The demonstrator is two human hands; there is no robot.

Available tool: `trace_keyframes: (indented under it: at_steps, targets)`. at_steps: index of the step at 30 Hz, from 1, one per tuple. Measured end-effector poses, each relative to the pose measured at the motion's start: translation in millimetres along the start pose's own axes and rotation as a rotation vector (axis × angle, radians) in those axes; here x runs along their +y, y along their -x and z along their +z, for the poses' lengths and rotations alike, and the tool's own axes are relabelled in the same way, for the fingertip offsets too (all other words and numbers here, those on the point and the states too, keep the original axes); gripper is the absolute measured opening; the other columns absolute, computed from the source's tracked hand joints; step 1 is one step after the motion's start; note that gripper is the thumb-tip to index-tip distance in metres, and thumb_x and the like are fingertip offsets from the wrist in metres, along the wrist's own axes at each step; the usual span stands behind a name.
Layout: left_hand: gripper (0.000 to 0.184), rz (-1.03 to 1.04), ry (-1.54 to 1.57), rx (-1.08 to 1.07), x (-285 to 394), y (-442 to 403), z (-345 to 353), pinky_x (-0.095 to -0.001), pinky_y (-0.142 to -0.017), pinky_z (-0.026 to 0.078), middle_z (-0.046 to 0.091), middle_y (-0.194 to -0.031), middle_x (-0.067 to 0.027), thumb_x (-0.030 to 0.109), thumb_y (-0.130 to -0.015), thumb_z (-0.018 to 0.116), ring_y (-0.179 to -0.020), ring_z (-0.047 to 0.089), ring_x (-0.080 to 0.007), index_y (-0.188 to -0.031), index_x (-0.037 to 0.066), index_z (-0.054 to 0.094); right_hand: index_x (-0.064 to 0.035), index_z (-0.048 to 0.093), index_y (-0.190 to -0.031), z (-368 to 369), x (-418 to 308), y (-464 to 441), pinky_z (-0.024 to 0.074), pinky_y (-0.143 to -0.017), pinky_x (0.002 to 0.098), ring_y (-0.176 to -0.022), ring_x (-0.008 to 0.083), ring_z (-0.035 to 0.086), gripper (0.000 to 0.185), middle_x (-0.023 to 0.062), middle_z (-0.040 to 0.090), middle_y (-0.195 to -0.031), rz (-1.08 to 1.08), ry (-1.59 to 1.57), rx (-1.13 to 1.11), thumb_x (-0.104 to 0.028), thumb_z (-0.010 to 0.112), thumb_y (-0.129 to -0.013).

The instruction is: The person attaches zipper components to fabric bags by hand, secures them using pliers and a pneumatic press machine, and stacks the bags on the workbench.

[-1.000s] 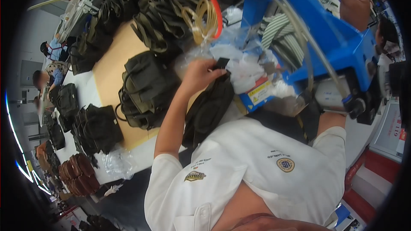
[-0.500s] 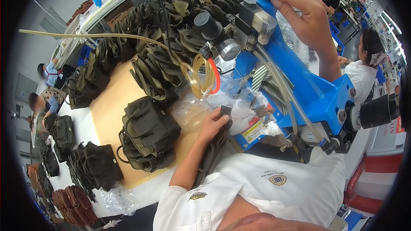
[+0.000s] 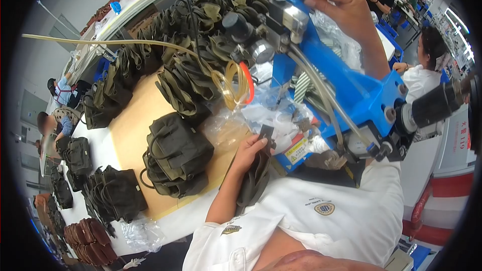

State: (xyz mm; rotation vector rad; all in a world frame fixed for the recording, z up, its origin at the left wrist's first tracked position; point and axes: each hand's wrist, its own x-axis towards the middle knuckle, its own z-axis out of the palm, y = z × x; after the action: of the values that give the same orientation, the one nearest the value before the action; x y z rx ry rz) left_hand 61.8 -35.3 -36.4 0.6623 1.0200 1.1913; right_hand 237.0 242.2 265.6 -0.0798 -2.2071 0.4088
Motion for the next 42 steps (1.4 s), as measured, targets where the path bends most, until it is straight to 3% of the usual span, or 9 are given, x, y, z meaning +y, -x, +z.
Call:
trace_keyframes:
  at_steps: [2, 3, 8, 15, 18, 21, 25, 33, 42]
  targets:
    - [0.025, -0.029, 0.067, 0.015, 4.9, 8.3, 8.0, -0.0254, -0.067, 0.052, 0.070, -0.081, -0.0082, 0.021, -0.097, 0.057, -0.072, 0.066, -0.0132, -0.103, -0.001, 0.066, 0.0009, 0.075, -0.096, 26.8, -1.1, 11.7, 0.0503, -0.072, 0.0280, -0.079, 0.0146, 0.064, 0.011, 0.0072, 0.069, -0.086, 0.130, -0.417, 0.278, -0.001, 0.070, -0.086]
    - [0.026, -0.066, 0.072, 0.037, 7.7, 13.2, 13.3, -0.0250, -0.066, 0.052, 0.071, -0.082, -0.0084, 0.022, -0.096, 0.058, -0.072, 0.065, -0.0127, -0.104, -0.001, 0.066, 0.0022, 0.073, -0.097, 8.8, -26.4, 18.0, 0.0498, -0.073, 0.0264, -0.079, 0.0123, 0.063, 0.011, 0.0041, 0.068, -0.085, 0.365, -0.215, 0.294, -0.002, 0.069, -0.088]
    - [0.028, -0.070, -0.106, -0.025, 8.2, 28.5, 42.1, -0.0256, -0.080, 0.052, 0.073, -0.098, -0.0111, 0.019, -0.100, 0.055, -0.084, 0.067, -0.0128, -0.112, -0.006, 0.064, 0.0019, 0.073, -0.094, 5.5, -38.4, 141.6, 0.0490, -0.068, 0.0245, -0.075, 0.0108, 0.062, 0.011, 0.0040, 0.068, -0.080, 0.650, -0.220, 0.686, -0.002, 0.069, -0.085]
    - [0.024, -0.085, -0.509, -0.124, 3.0, 33.0, 78.3, -0.0244, -0.072, 0.052, 0.073, -0.086, -0.0052, 0.015, -0.097, 0.056, -0.075, 0.065, -0.0081, -0.099, -0.004, 0.071, 0.0001, 0.073, -0.088, 6.0, -158.0, 320.7, 0.0480, -0.067, 0.0253, -0.074, 0.0121, 0.065, 0.012, 0.0069, 0.069, -0.078, 1.348, 0.001, 0.187, -0.001, 0.069, -0.077]
    - [0.023, -0.068, -0.715, -0.164, -7.1, 32.8, 92.1, -0.0232, -0.069, 0.051, 0.073, -0.083, -0.0044, 0.015, -0.095, 0.057, -0.072, 0.064, -0.0068, -0.097, -0.002, 0.072, 0.0007, 0.073, -0.086, 46.4, -199.3, 301.3, 0.0471, -0.065, 0.0248, -0.069, 0.0115, 0.060, 0.012, 0.0038, 0.063, -0.076, 1.146, 0.154, 0.046, -0.002, 0.075, -0.075]
    - [0.023, -0.047, -0.885, -0.194, -4.3, 37.2, 105.4, -0.0228, -0.066, 0.049, 0.073, -0.080, -0.0038, 0.017, -0.094, 0.059, -0.071, 0.064, -0.0057, -0.094, -0.001, 0.073, -0.0032, 0.073, -0.085, 90.4, -207.4, 300.2, 0.0478, -0.064, 0.0294, -0.072, 0.0153, 0.062, 0.011, 0.0053, 0.065, -0.079, 1.069, 0.088, 0.167, -0.003, 0.075, -0.075]
    - [0.023, -0.038, -0.863, -0.210, -8.0, 42.4, 109.4, -0.0237, -0.063, 0.048, 0.072, -0.076, -0.0032, 0.019, -0.093, 0.060, -0.069, 0.062, -0.0049, -0.094, 0.000, 0.073, -0.0059, 0.069, -0.081, 118.2, -207.5, 307.1, 0.0509, -0.065, 0.0345, -0.076, 0.0235, 0.062, 0.009, 0.0049, 0.063, -0.082, 0.876, 0.262, 0.165, -0.004, 0.074, -0.074]
    - [0.024, -0.045, -0.882, -0.159, -13.4, 52.5, 106.1, -0.0234, -0.064, 0.048, 0.069, -0.073, -0.0038, 0.019, -0.095, 0.059, -0.070, 0.060, -0.0053, -0.093, -0.003, 0.068, -0.0063, 0.063, -0.077, 127.6, -220.3, 305.9, 0.0496, -0.068, 0.0362, -0.076, 0.0242, 0.060, 0.013, 0.0045, 0.057, -0.078, 0.689, 0.352, 0.035, -0.005, 0.074, -0.071]
    - [0.030, -0.179, -0.493, -0.278, -13.1, 50.7, 89.8, -0.0245, -0.077, 0.048, 0.069, -0.085, -0.0033, 0.025, -0.099, 0.058, -0.079, 0.062, -0.0096, -0.100, -0.003, 0.069, -0.0049, 0.066, -0.083, 123.6, -219.6, 304.3, 0.0501, -0.069, 0.0355, -0.077, 0.0237, 0.060, 0.014, 0.0047, 0.059, -0.082, 0.589, 0.207, -0.061, -0.005, 0.075, -0.072]
